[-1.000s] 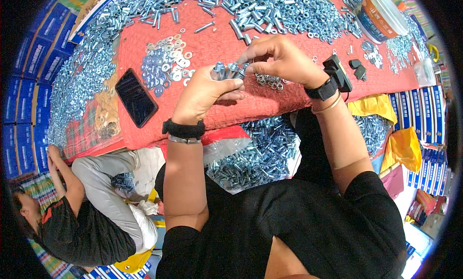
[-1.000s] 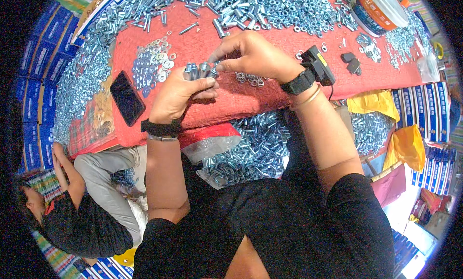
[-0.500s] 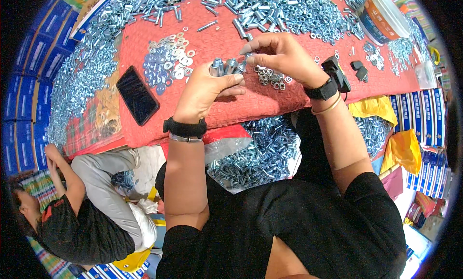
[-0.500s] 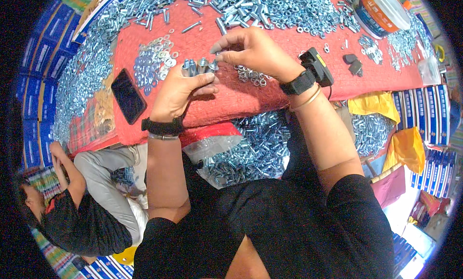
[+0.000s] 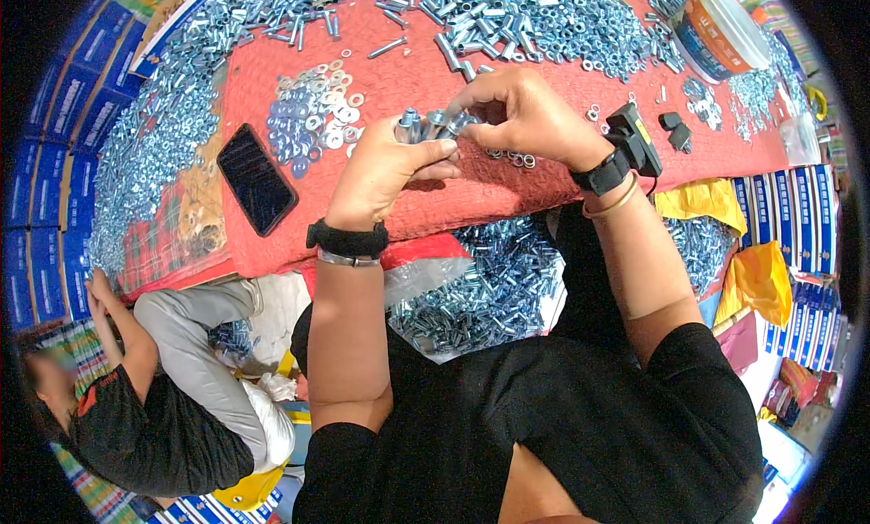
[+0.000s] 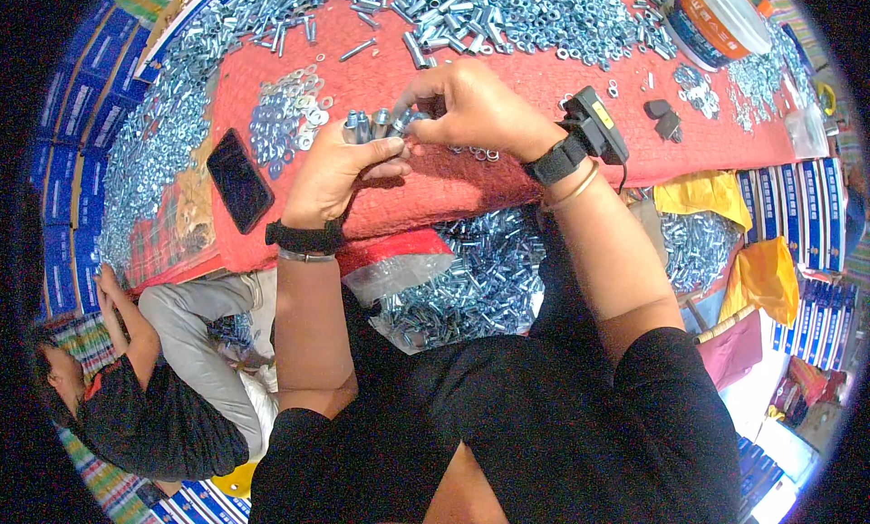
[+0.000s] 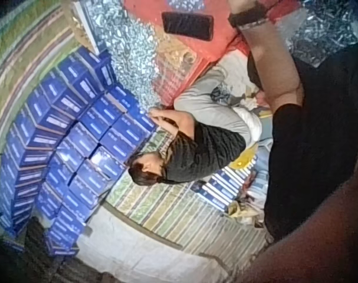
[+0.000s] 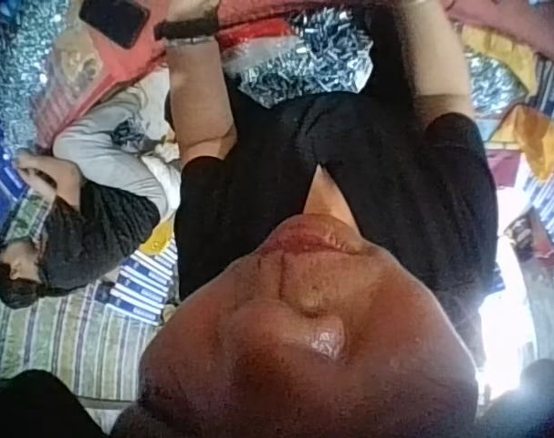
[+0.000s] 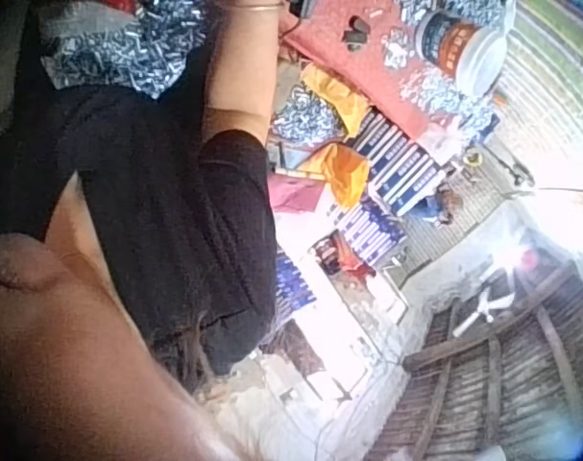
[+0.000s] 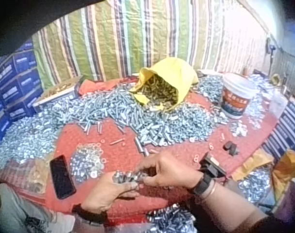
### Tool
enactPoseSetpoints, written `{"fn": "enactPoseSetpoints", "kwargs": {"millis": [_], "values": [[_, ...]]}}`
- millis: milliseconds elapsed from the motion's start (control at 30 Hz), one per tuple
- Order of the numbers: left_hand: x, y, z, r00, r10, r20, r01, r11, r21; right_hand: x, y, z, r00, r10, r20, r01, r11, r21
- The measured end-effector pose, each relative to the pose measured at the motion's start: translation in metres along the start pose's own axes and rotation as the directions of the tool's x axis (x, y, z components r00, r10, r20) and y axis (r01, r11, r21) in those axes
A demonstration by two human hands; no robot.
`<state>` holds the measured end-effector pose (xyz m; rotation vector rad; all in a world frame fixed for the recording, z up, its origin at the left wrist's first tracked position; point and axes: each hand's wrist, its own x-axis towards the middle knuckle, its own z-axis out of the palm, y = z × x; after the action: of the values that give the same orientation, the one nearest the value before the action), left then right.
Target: Manually assembling metal bolts by threading washers and nuts onto them.
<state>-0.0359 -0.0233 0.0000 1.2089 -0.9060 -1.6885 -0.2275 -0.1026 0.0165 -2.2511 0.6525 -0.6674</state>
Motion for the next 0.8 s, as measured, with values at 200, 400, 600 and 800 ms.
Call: {"fn": "enactPoseSetpoints", "kwargs": {"millis": [200,400,600,800], "values": [[0.001,-0.001,0.000,1.000,0.003,0.006,-0.003,1.000,0.009,-0.001,0.006,0.003,0.996,0.086,0.014,-0.087,0.993,0.082],[0.003,-0.002,-0.001,1.000,0.004,0.026,-0.005,1.000,0.025,-0.001,0.007,0.004,0.998,0.064,-0.010,-0.062,0.993,0.095],[0.003,-0.003,-0.004,1.000,-0.013,0.006,0.013,1.000,0.021,-0.002,0.006,-0.002,0.989,0.136,-0.059,-0.127,0.982,0.139],[0.004,-0.006,-0.007,1.000,0.007,0.001,-0.007,1.000,0.027,-0.007,0.016,-0.021,0.996,0.053,0.076,-0.035,0.973,-0.228]]}}
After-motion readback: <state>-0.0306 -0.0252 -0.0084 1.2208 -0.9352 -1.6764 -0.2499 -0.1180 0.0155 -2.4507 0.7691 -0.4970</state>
